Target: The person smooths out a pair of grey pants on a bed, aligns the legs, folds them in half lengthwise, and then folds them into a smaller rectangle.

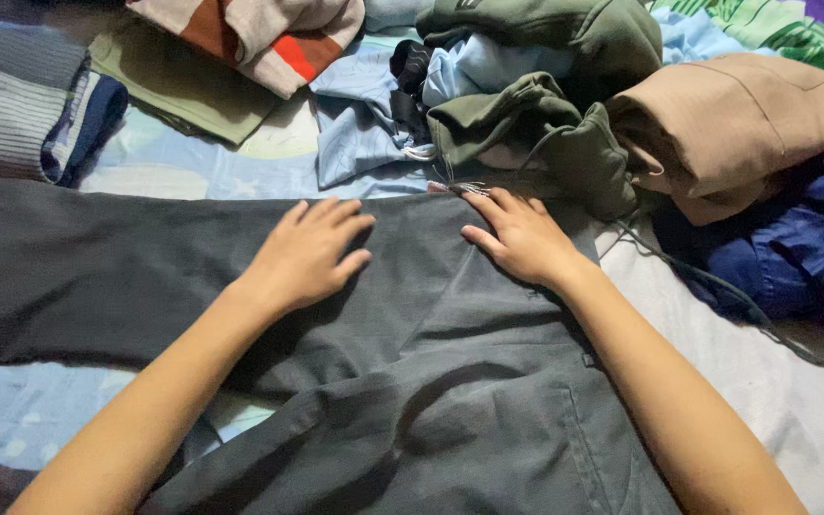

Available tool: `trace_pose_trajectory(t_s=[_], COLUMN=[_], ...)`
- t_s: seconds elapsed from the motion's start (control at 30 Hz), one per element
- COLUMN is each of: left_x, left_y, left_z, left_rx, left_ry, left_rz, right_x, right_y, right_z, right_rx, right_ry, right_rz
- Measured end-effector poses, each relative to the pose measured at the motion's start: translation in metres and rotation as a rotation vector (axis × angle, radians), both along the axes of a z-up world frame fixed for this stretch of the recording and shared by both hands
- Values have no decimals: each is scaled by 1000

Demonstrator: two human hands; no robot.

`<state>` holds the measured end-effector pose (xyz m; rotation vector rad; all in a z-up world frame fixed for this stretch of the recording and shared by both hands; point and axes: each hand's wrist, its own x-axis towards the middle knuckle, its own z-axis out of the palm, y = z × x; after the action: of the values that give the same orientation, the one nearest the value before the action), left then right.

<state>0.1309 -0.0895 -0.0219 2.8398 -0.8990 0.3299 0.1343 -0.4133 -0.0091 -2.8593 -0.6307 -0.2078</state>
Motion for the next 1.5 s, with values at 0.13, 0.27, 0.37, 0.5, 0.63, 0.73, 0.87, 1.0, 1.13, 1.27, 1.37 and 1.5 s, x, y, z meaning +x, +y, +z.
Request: trace_pose_trajectory(t_s=[0.13,0.27,0.37,0.5,0.63,0.73,0.87,1.0,1.13,1.27,1.37,1.5], left_x=[0,2,4,-3,-1,5,5,0,-2,-3,-1,-2], left_y=[-1,-11,-9,-11,-11,-10,-10,-9,-10,-20,-20,-19], left_z=[-3,-25,-23,-18,-22,-28,-30,-21,-17,-27,-29,-28], left_rx=[-303,-47,-61,-296,-202,-50,-90,-320,-328,-111,-109,-154], left_ry=[-170,-92,-57,-140,-260,-79,-21,-163,-452,-69,-44,-17], left_rz=[-56,-72,-63,-100,-132,-113,-79,-177,-322,-292,-274,-271], right_x=[1,2,0,-1,0,0,0,0,-1,-2,0,2], right_y=[-1,-2,-1,0,0,1,1,1,2,3,1,-1], right_z=[-2,-4,-3,-1,-2,-2,-1,-2,1,0,-3,-5], right_rx=[6,3,1,-3,-4,-12,-12,-16,-12,-19,-22,-18], right_ry=[4,-44,-36,-23,-31,-42,-13,-49,-35,-22,-35,-46], right_rz=[-6,2,-7,-17,-3,-4,-18,-8,-2,-29,-22,-11])
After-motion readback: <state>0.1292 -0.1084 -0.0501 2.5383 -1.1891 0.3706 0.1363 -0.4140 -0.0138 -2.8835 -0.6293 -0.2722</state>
